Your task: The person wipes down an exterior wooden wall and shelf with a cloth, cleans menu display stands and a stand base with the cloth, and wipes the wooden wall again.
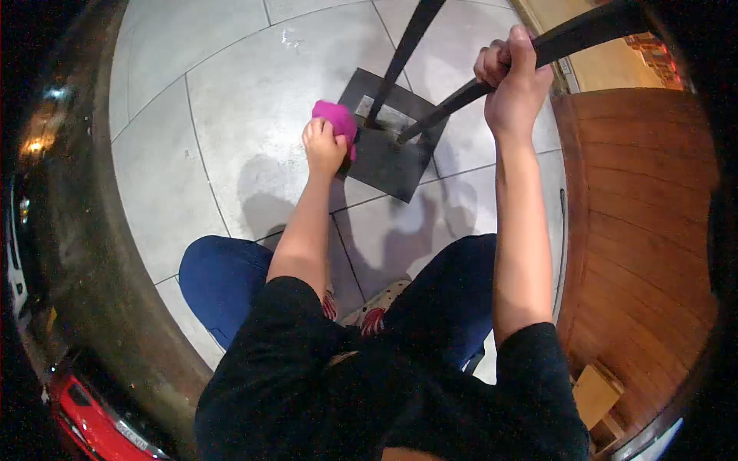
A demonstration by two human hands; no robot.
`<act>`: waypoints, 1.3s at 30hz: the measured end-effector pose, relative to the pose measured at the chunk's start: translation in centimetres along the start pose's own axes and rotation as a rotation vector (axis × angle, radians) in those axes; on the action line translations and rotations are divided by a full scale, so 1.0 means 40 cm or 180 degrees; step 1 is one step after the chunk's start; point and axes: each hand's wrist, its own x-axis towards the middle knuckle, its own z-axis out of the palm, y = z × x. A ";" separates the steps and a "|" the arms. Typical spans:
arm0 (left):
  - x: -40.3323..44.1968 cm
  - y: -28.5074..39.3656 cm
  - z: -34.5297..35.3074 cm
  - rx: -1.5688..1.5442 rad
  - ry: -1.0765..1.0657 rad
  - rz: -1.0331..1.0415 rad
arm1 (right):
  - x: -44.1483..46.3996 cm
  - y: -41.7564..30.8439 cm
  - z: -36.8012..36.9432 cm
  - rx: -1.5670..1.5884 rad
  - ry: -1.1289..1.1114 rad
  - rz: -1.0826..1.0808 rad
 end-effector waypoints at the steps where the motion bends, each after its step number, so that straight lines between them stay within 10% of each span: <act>1: -0.001 0.017 0.022 -0.0091 0.0068 0.0206 | -0.006 -0.005 -0.002 -0.0003 -0.0036 0.0004; 7: -0.056 0.129 0.106 0.0232 -0.1255 -0.0428 | -0.010 -0.005 0.003 0.0034 0.0052 0.0023; 16: -0.183 0.211 0.167 0.0487 -0.2699 0.1367 | -0.006 -0.011 0.019 -0.0271 0.0228 -0.0021; 23: -0.059 0.012 0.040 0.0771 -0.1454 -0.0984 | 0.014 -0.002 0.009 -0.0596 0.0417 0.0168; 26: 0.060 0.030 -0.007 -0.0475 -0.0626 -0.1594 | 0.022 -0.006 0.003 -0.0364 0.0346 0.0329; 30: 0.171 -0.008 -0.151 -0.4468 -0.0539 -0.2595 | 0.030 -0.001 -0.005 0.0028 0.0185 0.0414; 39: 0.259 -0.035 -0.343 -0.5788 -0.0300 -0.2931 | 0.075 0.028 -0.177 0.0731 -0.1217 0.1610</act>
